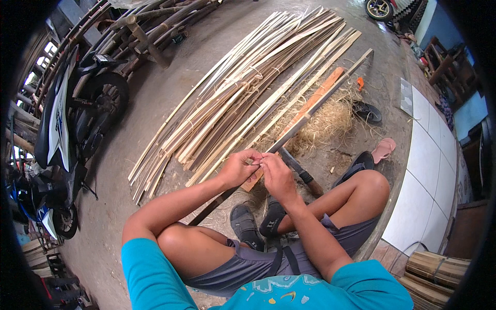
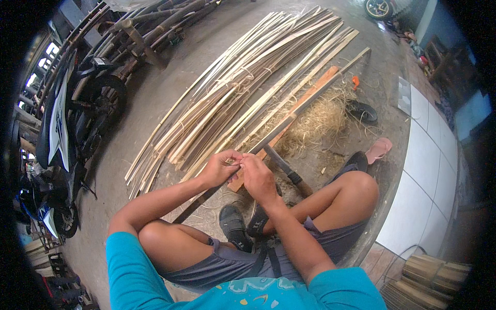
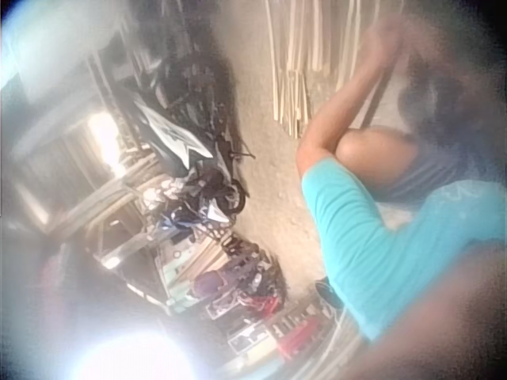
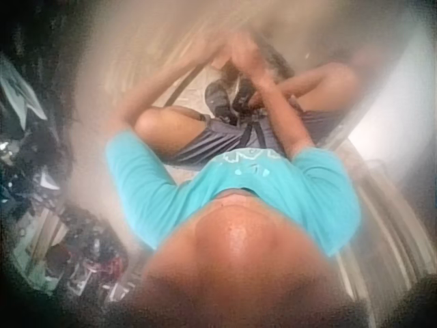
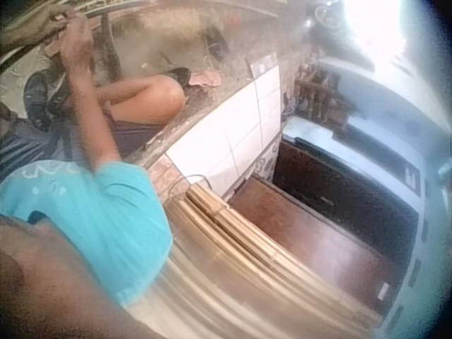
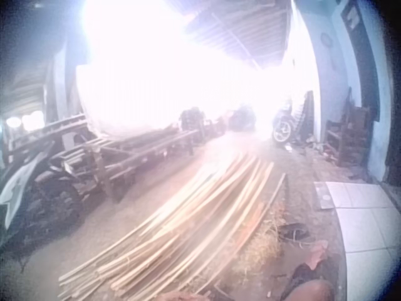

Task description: The person sits on the ground and uses a machete to split long bamboo strips into thinner pieces. They repeatedly strike the bamboo against a wooden block, then separate and stack the resulting strips.

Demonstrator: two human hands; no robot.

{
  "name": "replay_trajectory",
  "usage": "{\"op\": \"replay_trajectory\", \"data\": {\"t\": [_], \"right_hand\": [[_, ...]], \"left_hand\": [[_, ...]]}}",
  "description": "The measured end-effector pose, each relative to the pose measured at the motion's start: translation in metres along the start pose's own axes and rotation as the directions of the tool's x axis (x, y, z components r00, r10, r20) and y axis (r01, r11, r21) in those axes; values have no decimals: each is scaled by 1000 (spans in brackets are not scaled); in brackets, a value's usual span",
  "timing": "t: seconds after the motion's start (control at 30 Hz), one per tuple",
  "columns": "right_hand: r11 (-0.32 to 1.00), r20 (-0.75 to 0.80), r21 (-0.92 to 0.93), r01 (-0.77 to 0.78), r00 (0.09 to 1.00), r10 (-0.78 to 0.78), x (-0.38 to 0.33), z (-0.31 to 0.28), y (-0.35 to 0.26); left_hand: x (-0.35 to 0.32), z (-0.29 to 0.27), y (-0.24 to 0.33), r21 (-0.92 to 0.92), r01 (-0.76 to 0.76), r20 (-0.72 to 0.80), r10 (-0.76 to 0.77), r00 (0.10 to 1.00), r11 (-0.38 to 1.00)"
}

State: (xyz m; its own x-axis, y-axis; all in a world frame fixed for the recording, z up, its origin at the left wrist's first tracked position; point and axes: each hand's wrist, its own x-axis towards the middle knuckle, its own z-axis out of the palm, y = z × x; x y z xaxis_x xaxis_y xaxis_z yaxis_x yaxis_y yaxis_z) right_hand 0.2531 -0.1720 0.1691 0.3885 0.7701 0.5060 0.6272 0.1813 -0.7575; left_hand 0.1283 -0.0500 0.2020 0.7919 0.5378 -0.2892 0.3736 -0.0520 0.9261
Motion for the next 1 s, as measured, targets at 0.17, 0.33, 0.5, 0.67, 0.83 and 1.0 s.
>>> {"op": "replay_trajectory", "data": {"t": [0.17,0.33,0.5,0.67,0.83,1.0], "right_hand": [[897,-45,200,-394,911,410,1,2,-14],[893,-67,199,-404,903,424,3,1,-9],[965,-41,-119,-232,973,229,1,-4,-13],[904,59,209,-374,927,370,0,-1,15],[726,235,391,-566,824,515,1,-2,21],[694,259,419,-585,810,526,1,-3,28]], "left_hand": [[-3,1,2,18,0,-6,0,1000,1000],[-2,5,4,65,-28,-11,29,1000,997],[-2,5,4,66,-12,-30,14,999,998],[-3,7,3,11,-34,-16,34,999,999],[-3,6,-4,5,-97,-15,97,995,995],[-2,10,1,103,-160,-43,166,985,982]]}}
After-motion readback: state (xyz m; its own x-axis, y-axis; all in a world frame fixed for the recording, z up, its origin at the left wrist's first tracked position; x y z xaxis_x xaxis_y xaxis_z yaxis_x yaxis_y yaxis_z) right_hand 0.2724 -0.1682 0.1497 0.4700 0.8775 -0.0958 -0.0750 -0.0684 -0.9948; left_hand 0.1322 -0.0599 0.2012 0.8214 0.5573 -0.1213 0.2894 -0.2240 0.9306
